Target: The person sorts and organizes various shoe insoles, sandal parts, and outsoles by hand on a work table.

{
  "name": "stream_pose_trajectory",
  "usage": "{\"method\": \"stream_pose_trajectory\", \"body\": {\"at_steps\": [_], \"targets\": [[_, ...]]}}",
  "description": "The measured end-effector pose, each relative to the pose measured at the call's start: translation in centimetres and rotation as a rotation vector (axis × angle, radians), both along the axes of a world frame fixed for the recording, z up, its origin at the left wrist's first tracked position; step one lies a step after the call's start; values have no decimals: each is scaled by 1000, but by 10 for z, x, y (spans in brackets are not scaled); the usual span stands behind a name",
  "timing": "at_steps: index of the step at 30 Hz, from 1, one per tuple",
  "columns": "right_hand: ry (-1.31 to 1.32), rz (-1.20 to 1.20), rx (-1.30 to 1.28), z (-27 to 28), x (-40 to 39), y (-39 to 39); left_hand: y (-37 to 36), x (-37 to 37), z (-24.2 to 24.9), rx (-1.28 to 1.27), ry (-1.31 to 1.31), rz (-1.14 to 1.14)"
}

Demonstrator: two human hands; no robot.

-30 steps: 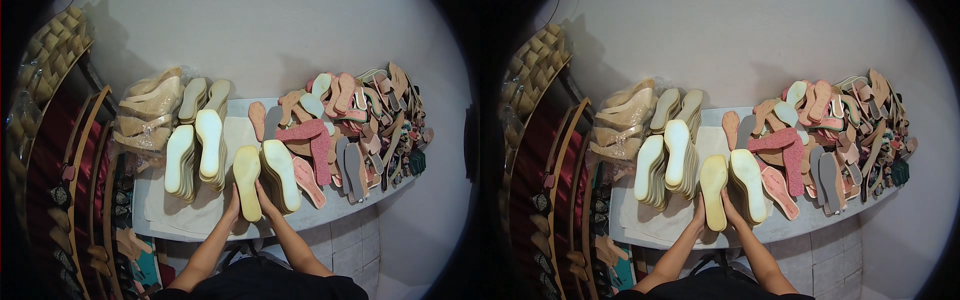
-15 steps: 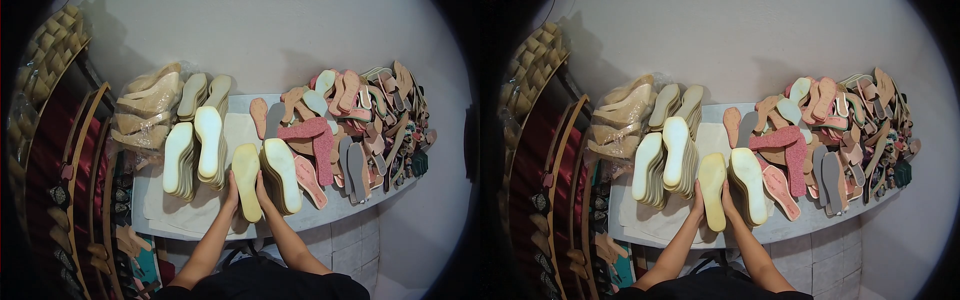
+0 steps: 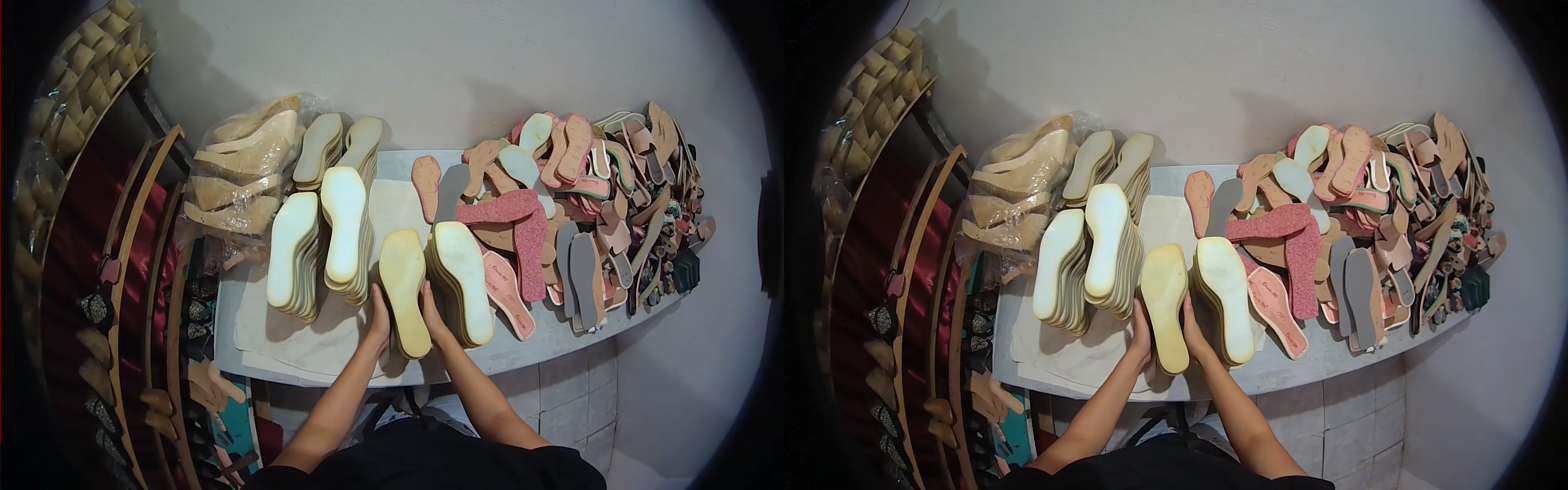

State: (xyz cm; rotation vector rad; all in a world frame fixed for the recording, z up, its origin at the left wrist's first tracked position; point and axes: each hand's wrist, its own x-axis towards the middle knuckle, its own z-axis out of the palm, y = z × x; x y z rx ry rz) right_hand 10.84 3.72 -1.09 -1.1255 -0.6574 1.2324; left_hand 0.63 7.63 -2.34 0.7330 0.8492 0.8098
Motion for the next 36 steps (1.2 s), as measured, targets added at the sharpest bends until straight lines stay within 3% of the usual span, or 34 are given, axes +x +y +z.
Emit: {"method": "stream_pose_trajectory", "body": {"at_steps": [1,3,5,7,8,11,14,17,20,23,28,33,36], "targets": [[-15,-15,41,16,-10,-9,-7,-3,-8,-1,32,21],[-28,9,49,1,-12,-21,-27,-10,-25,-7,100,60],[-20,92,-15,-54,-2,-29,-43,-14,-45,-53,197,142],[-18,107,78,-45,-7,-30,-48,-17,-63,-122,243,130],[-18,114,127,-39,-9,-29,-49,-13,-70,-114,65,34],[32,99,115,-47,-10,-30,-52,-8,-27,-161,-38,29],[3,113,81,-38,-9,-32,-52,-11,-43,-145,43,66],[34,160,83,-41,-6,-36,-62,-8,-1,-95,202,134],[49,162,29,-60,-2,-40,-66,-10,6,-14,261,137],[59,120,-43,-44,-2,-52,-67,-19,22,114,175,57],[-275,131,-42,16,-9,-98,-83,-36,59,850,436,177],[-479,5,36,84,-8,-138,-102,-25,114,1147,447,76],[-348,-25,99,99,6,-149,-109,-5,123,1267,443,16]]}}
